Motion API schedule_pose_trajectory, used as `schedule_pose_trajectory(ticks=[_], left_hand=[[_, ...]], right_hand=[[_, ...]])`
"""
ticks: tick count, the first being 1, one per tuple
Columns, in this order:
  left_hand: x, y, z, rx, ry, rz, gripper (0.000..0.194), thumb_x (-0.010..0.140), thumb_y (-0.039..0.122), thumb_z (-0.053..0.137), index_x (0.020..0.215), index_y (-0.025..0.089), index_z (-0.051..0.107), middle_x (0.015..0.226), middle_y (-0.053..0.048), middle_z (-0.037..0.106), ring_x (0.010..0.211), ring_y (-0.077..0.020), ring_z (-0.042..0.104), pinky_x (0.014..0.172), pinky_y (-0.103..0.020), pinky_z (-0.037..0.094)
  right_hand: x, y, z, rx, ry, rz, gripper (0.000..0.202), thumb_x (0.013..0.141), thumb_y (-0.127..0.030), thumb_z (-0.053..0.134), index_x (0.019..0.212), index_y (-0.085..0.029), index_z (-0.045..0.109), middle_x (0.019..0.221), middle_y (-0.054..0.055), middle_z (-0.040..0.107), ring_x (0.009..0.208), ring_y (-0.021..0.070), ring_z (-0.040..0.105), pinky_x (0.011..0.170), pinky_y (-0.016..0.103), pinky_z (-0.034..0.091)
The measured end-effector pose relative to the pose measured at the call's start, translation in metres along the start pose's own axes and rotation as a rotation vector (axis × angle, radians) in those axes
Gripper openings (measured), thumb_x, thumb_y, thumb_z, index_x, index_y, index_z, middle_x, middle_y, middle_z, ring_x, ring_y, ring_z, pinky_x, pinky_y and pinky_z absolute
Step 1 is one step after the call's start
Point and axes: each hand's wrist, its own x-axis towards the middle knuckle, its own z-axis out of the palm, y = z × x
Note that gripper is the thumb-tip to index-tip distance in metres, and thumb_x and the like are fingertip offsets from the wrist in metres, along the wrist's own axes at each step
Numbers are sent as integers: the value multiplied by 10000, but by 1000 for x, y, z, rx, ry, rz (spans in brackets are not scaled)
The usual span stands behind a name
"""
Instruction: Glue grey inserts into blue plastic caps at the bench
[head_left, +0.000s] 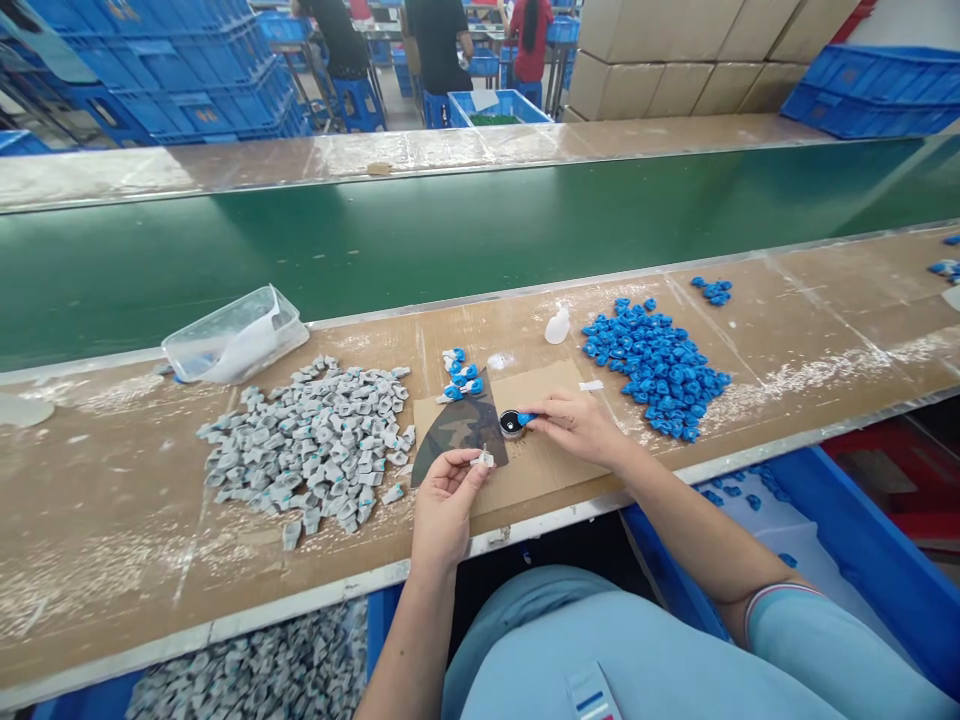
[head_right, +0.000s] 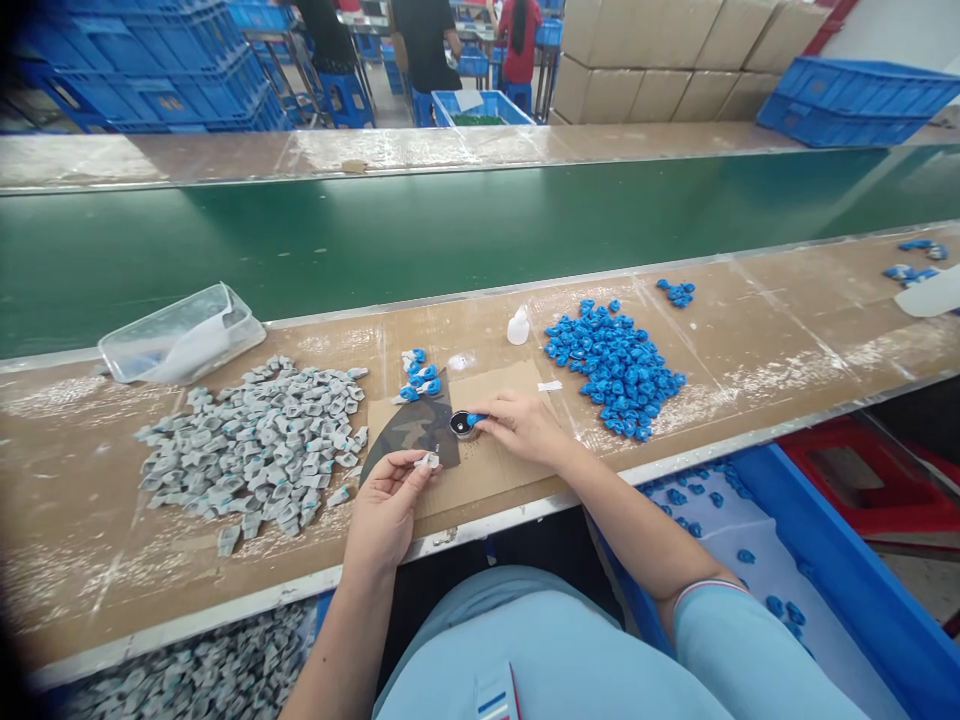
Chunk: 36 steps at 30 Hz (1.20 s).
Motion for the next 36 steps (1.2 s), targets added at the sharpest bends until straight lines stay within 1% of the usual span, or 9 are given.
schedule_pose_trajectory(ticks=[6,9,12,18,24,26,29,33,36], left_hand=[[0,-6,1,-34,-12,-15,339,584,359,818,793,158,644,777,-46,724,767,-157,690,749,-295,552],[0,-9,2,1,-8,9,323,600,350,809,802,161,643,784,-42,717,765,-151,684,738,-287,554],[-1,-11,3,74,-26,53,302,624,346,789,824,169,647,783,-34,702,745,-144,668,723,-285,557],[-2,-12,3,144,-48,139,285,638,327,776,847,184,646,832,-41,694,821,-157,667,800,-302,546],[-3,-16,3,152,-125,146,297,651,349,762,864,187,634,825,-38,677,817,-157,661,798,-304,542],[-3,-16,2,146,-138,131,302,646,348,766,862,187,629,806,-30,670,804,-151,657,787,-295,540],[-3,-15,0,128,-131,102,283,640,325,774,836,188,622,781,-16,660,778,-133,646,757,-263,532],[-3,-13,-2,126,-129,72,277,639,314,774,831,186,622,771,-14,660,757,-130,643,729,-252,529],[-4,-12,1,127,-149,68,290,638,310,775,851,183,624,770,-18,665,765,-129,650,752,-256,531]], right_hand=[[-5,-8,-1,107,29,59,194,875,-226,582,1019,-213,710,871,51,721,761,149,658,740,274,532],[-9,-19,3,226,44,80,185,867,-241,596,1008,-205,710,889,57,729,769,152,663,743,283,541],[-13,-29,11,316,23,83,187,869,-269,603,1017,-226,709,930,55,729,818,157,670,753,284,546],[-13,-34,22,315,-23,20,188,882,-282,595,1015,-227,715,884,57,724,808,157,667,750,283,547],[-11,-29,16,256,-136,-5,183,871,-283,613,985,-211,737,810,55,718,760,151,668,724,265,542],[-11,-28,16,269,-147,-11,185,866,-286,621,975,-199,742,802,59,725,748,152,670,714,266,542],[-16,-26,24,329,-102,5,202,860,-327,628,971,-207,746,808,62,734,736,153,674,691,267,546],[-25,-24,37,419,-7,80,252,852,-406,621,966,-222,751,745,46,714,670,139,663,623,248,546],[-28,-26,38,434,14,81,261,861,-400,610,986,-214,746,772,54,712,696,140,669,647,250,554]])
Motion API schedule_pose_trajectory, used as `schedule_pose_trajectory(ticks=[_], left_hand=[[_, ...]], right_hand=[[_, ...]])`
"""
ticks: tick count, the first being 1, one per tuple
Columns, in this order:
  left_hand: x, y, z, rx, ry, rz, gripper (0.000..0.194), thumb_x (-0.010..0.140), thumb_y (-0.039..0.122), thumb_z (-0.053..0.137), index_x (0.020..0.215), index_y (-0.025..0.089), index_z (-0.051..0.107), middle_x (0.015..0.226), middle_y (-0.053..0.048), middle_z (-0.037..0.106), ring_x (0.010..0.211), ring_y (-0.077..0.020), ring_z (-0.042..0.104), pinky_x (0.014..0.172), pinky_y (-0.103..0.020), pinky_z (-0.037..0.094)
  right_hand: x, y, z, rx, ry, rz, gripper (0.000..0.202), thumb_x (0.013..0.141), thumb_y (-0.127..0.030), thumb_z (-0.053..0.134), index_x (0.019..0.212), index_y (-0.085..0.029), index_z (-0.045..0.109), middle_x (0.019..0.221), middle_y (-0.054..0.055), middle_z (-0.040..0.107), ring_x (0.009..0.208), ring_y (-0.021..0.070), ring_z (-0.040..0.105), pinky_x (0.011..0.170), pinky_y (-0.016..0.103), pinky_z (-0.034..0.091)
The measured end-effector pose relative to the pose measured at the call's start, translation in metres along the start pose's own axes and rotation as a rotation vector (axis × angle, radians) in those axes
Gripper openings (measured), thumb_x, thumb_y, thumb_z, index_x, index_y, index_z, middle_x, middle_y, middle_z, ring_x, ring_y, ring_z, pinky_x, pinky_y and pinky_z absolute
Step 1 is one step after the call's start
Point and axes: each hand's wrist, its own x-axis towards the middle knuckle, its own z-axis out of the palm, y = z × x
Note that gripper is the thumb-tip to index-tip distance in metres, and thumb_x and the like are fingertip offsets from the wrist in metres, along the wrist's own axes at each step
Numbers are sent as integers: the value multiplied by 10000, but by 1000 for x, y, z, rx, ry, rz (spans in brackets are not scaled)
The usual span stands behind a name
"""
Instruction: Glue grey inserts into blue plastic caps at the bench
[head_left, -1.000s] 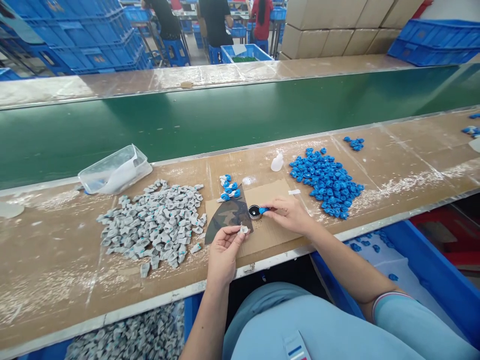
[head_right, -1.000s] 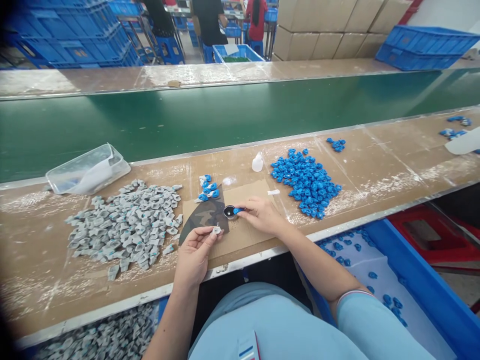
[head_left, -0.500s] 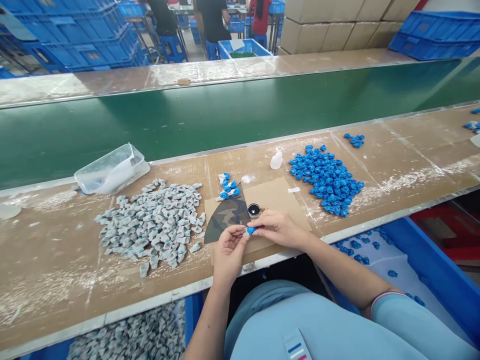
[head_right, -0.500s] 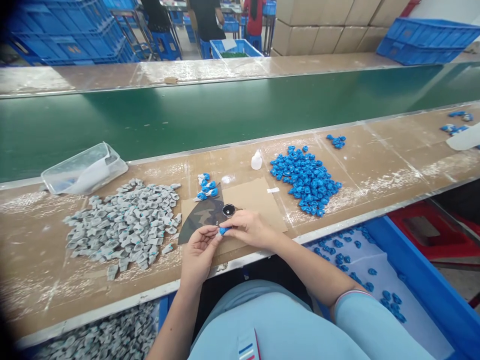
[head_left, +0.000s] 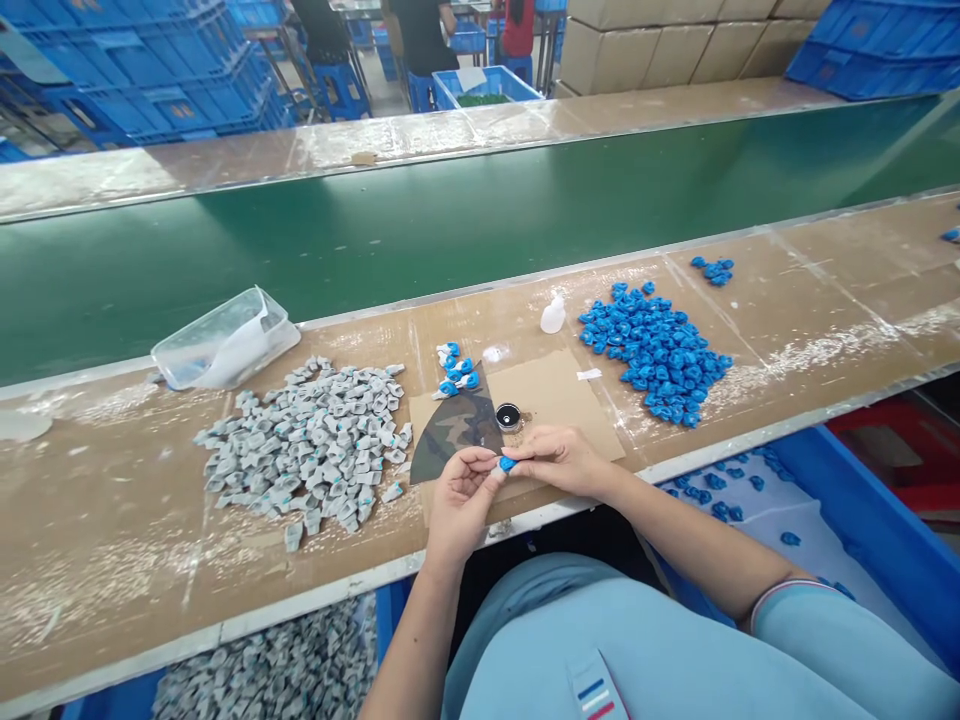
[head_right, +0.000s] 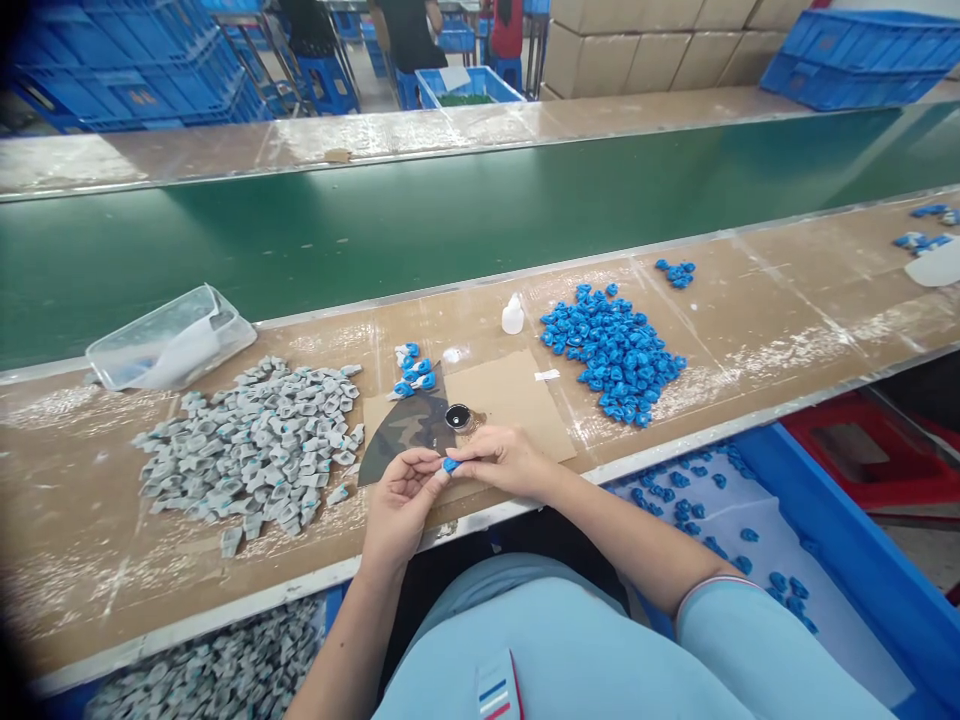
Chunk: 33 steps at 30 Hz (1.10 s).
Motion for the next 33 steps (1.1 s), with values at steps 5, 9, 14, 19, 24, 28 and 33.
schedule_pose_trajectory(ticks=[5,9,14,19,24,28,33], left_hand=[[6,11,0,71,58,41,295,648,322,764,865,181,623,789,-28,674,779,-136,660,757,-266,539],[32,25,-8,155,214,84,311,628,315,765,852,166,609,788,-32,660,723,-131,648,700,-264,548],[80,35,-8,180,290,178,276,623,244,722,842,163,573,788,-30,646,738,-131,643,742,-284,545],[92,42,-4,243,288,247,308,635,222,664,917,172,551,924,-63,651,849,-153,657,849,-322,513],[50,46,-29,716,357,294,331,697,378,610,961,179,611,806,-43,627,713,-183,608,745,-368,506],[13,39,-60,1131,430,427,281,773,423,544,908,200,649,739,-47,610,699,-214,569,757,-394,474],[-11,26,-80,1303,406,578,236,831,375,522,925,193,640,852,-95,661,816,-256,607,792,-394,461]], right_hand=[[-4,-8,-20,-80,-3,-50,303,884,-319,589,1150,-199,672,953,81,716,770,138,670,735,266,557],[-15,0,-54,-261,176,26,263,868,-253,595,1115,-231,683,905,47,727,717,133,660,720,268,549],[-31,16,-87,-380,334,103,205,841,-233,598,1008,-236,717,869,37,737,699,149,668,669,270,553],[-47,20,-106,-446,412,156,186,839,-254,583,960,-236,723,897,43,742,750,170,680,651,277,560],[-71,18,-136,-547,448,308,150,828,-277,592,872,-218,723,808,38,725,635,152,642,626,283,546],[-81,14,-146,-651,354,446,117,795,-245,626,853,-210,722,747,20,698,556,130,596,581,265,515],[-76,15,-140,-820,169,528,197,751,-144,625,899,-234,720,863,29,705,590,135,602,630,281,512]])
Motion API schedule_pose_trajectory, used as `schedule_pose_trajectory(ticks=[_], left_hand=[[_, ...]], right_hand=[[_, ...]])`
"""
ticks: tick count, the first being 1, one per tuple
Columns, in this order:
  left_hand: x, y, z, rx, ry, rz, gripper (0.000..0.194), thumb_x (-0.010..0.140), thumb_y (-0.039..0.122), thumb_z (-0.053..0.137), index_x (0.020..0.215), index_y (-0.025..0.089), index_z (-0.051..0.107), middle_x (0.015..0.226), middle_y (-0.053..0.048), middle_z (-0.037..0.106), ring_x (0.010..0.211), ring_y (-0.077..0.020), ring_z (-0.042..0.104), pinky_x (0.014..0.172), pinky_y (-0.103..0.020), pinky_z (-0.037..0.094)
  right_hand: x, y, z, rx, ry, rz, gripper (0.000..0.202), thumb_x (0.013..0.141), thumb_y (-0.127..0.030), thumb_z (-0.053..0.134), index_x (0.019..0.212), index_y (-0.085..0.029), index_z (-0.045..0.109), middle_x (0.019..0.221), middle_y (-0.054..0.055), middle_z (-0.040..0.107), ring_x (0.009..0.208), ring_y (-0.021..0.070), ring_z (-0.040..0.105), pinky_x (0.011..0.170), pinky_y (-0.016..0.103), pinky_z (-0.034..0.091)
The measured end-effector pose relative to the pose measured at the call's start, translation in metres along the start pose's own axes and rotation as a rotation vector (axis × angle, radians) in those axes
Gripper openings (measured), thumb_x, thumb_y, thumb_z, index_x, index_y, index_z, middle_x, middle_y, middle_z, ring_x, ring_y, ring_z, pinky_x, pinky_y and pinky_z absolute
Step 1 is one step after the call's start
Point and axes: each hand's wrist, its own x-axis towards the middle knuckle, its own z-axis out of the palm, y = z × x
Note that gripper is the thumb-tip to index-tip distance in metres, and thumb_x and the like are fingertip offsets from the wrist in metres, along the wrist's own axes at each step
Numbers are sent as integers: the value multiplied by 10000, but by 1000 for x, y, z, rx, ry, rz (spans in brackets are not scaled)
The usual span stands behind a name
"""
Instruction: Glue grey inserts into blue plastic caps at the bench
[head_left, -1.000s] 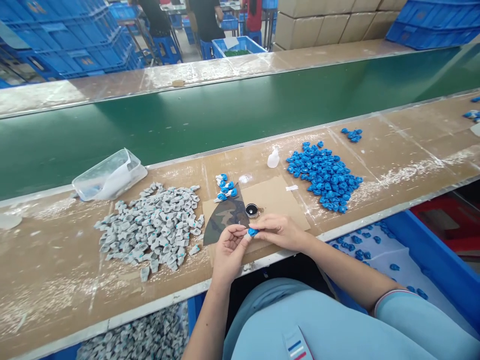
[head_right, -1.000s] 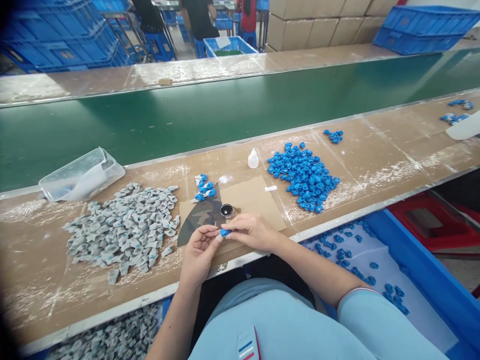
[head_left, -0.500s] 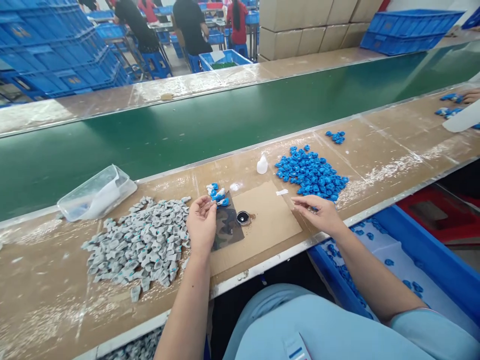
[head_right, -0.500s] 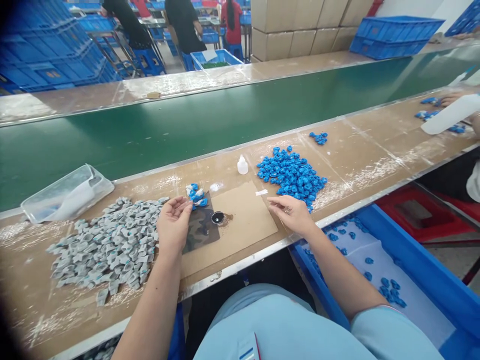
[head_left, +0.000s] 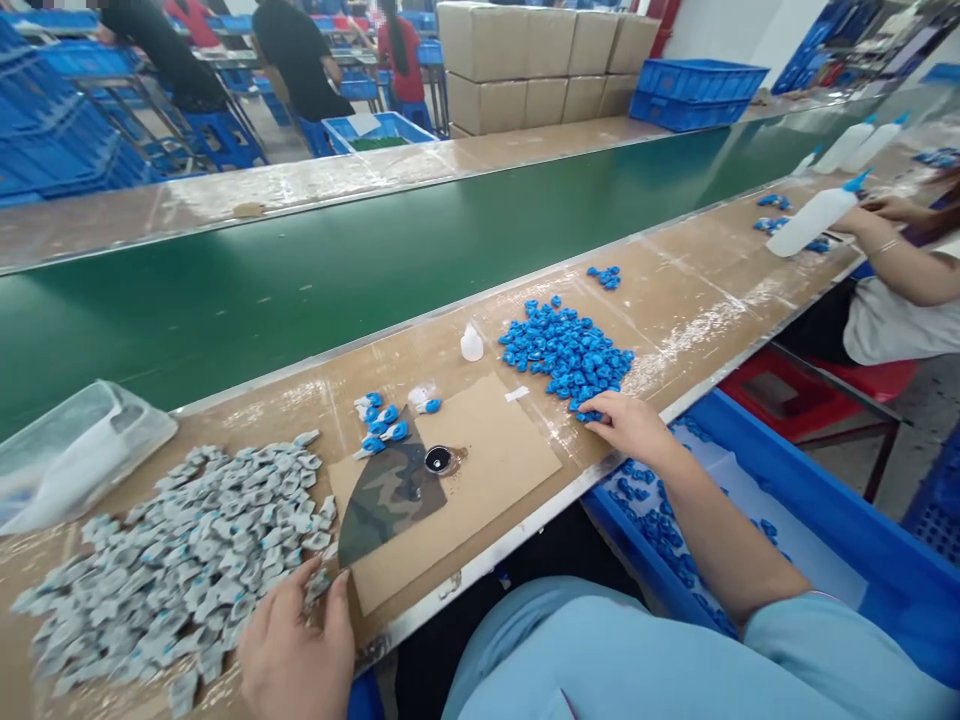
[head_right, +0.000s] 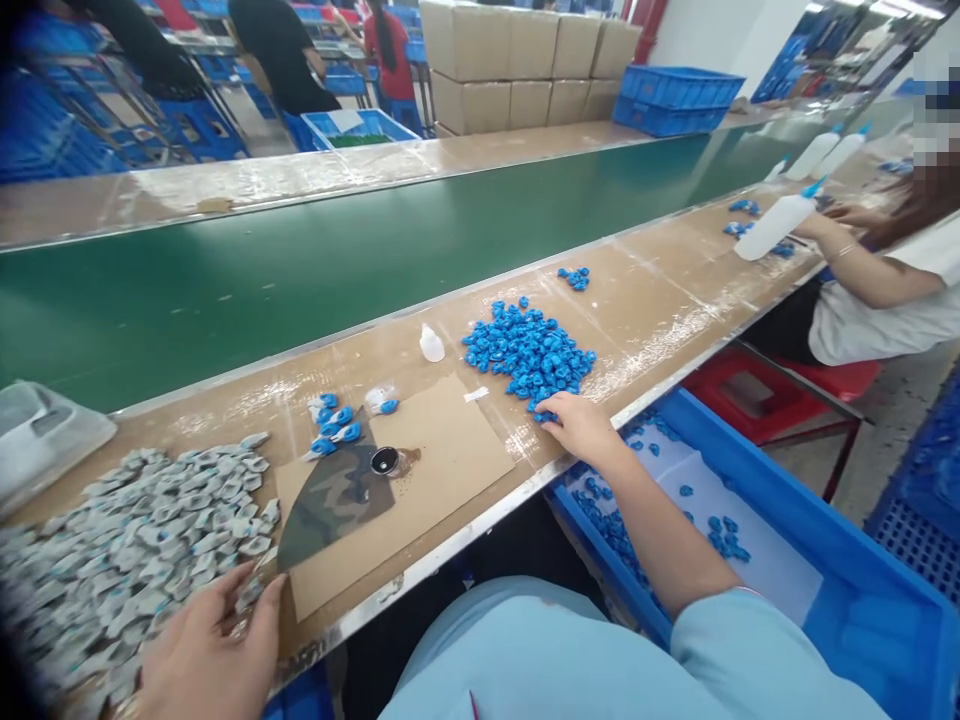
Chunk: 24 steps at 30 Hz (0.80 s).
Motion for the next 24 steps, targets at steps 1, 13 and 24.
schedule_pose_trajectory(ticks=[1,13,24], left_hand=[[-3,-2,1,10,-3,26,219,836,354,522,926,192,639,862,-98,667,824,-257,610,795,-392,459],[-14,12,6,-468,15,-315,228,798,368,601,936,199,668,925,-80,683,881,-209,622,827,-365,487],[4,63,29,-1264,-292,-751,360,609,393,789,863,168,667,806,-38,696,718,-125,645,698,-249,527]], right_hand=[[1,-1,1,-24,-14,-16,209,748,-135,618,900,-237,720,865,31,705,599,141,605,637,287,515],[15,-25,10,435,153,-93,242,783,-447,617,851,-219,663,712,38,629,555,154,580,549,306,521],[32,-93,46,886,-12,-169,267,810,-445,625,890,-192,644,894,74,694,830,183,674,760,325,577]])
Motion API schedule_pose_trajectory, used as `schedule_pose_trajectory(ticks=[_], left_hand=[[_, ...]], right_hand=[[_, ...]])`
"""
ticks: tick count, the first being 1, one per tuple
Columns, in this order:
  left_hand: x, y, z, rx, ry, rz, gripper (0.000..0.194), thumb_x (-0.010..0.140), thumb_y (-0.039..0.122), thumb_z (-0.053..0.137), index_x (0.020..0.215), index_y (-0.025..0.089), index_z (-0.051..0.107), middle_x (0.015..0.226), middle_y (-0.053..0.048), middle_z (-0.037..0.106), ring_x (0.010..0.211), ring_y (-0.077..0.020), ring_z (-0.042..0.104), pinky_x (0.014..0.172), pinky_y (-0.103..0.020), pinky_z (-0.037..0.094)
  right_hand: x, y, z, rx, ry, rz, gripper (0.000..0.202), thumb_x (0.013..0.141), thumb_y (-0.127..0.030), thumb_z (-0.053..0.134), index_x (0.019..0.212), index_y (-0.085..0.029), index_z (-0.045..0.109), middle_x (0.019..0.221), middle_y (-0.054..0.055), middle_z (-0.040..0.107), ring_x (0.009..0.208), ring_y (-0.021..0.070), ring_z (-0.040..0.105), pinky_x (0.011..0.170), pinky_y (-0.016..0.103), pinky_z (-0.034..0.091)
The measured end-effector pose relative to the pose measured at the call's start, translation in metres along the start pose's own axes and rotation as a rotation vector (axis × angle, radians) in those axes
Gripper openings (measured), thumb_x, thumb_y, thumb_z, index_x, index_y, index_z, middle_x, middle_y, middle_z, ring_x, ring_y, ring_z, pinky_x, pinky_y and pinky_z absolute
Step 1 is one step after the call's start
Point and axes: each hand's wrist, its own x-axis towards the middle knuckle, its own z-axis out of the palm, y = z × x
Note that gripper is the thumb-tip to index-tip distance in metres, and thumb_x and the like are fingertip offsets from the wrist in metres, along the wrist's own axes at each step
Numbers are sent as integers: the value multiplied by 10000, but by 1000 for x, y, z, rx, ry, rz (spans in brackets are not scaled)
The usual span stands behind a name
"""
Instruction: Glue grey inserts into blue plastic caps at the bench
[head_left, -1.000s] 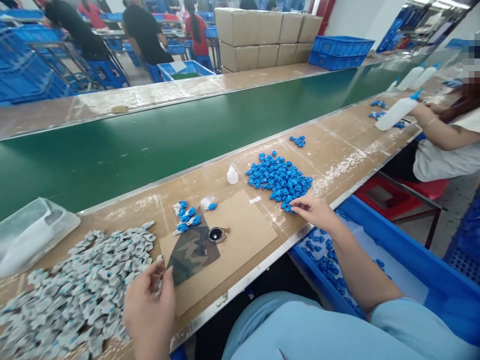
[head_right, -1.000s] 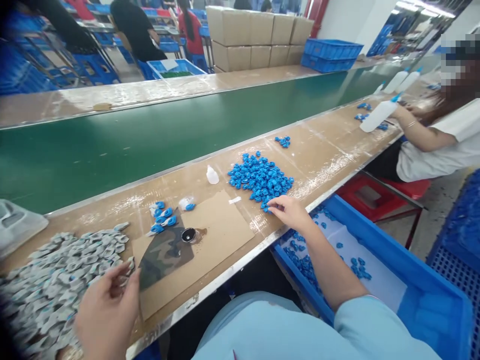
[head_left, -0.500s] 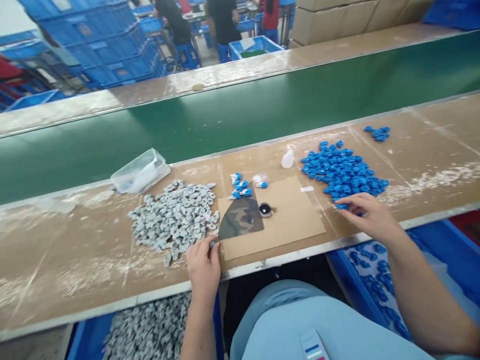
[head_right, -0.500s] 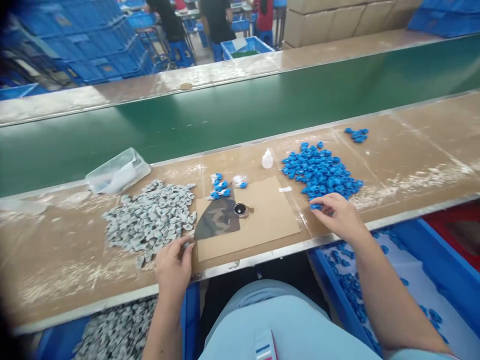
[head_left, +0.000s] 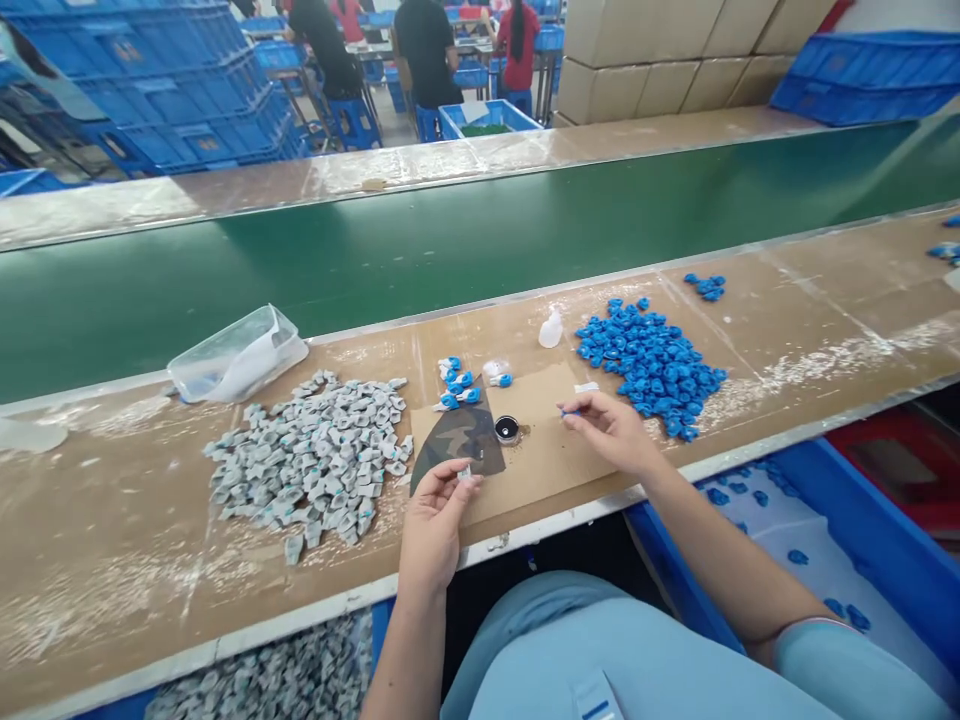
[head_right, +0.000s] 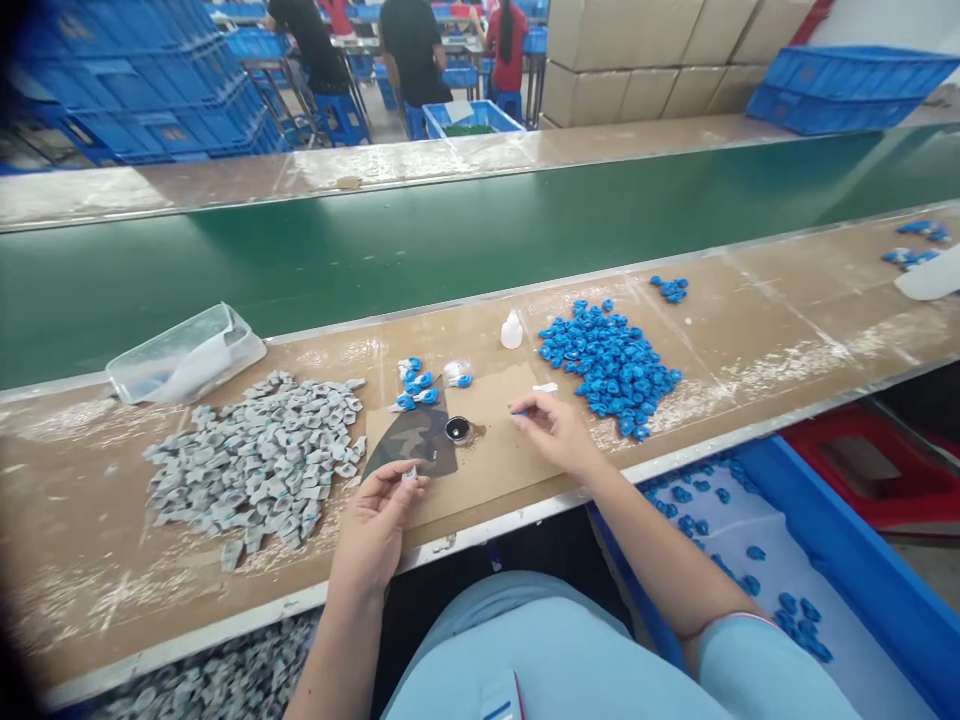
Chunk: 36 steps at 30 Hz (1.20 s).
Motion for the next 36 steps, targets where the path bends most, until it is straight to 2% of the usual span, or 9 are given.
schedule_pose_trajectory(ticks=[3,6,10,14,27,36], left_hand=[[5,-5,8,50,11,58,351,583,320,805,864,172,657,741,-9,667,714,-119,634,723,-251,524],[7,-10,13,65,-8,90,338,612,334,784,877,171,652,785,-23,672,727,-126,637,731,-267,531],[7,-14,15,46,-6,105,353,643,357,767,920,176,643,879,-49,689,832,-154,656,788,-299,535],[6,-16,14,54,-16,89,327,650,361,764,890,168,653,875,-59,703,859,-167,664,832,-320,528],[7,-18,13,55,-53,96,318,654,351,760,900,168,674,886,-69,717,868,-184,677,863,-344,525],[7,-22,7,188,-65,211,260,743,334,690,961,195,712,1016,-90,689,947,-192,645,891,-338,507]], right_hand=[[6,-4,9,-16,-34,-74,259,828,-399,616,978,-197,676,962,83,688,857,172,675,758,308,577],[11,-11,16,-109,-69,-181,189,845,-323,612,961,-213,713,945,74,692,854,161,668,759,290,568],[16,-16,24,-213,-120,-282,177,865,-249,596,989,-218,719,929,66,722,875,169,674,815,306,552],[19,-13,30,-280,-165,-350,226,892,-209,552,1051,-236,709,982,57,716,916,165,673,841,295,546],[20,-12,32,-396,-222,-381,298,892,-172,533,1113,-293,691,1025,35,695,912,158,674,843,282,553],[18,-11,30,-355,-202,-348,275,882,-172,542,1085,-256,708,986,55,699,897,161,673,833,285,550]])
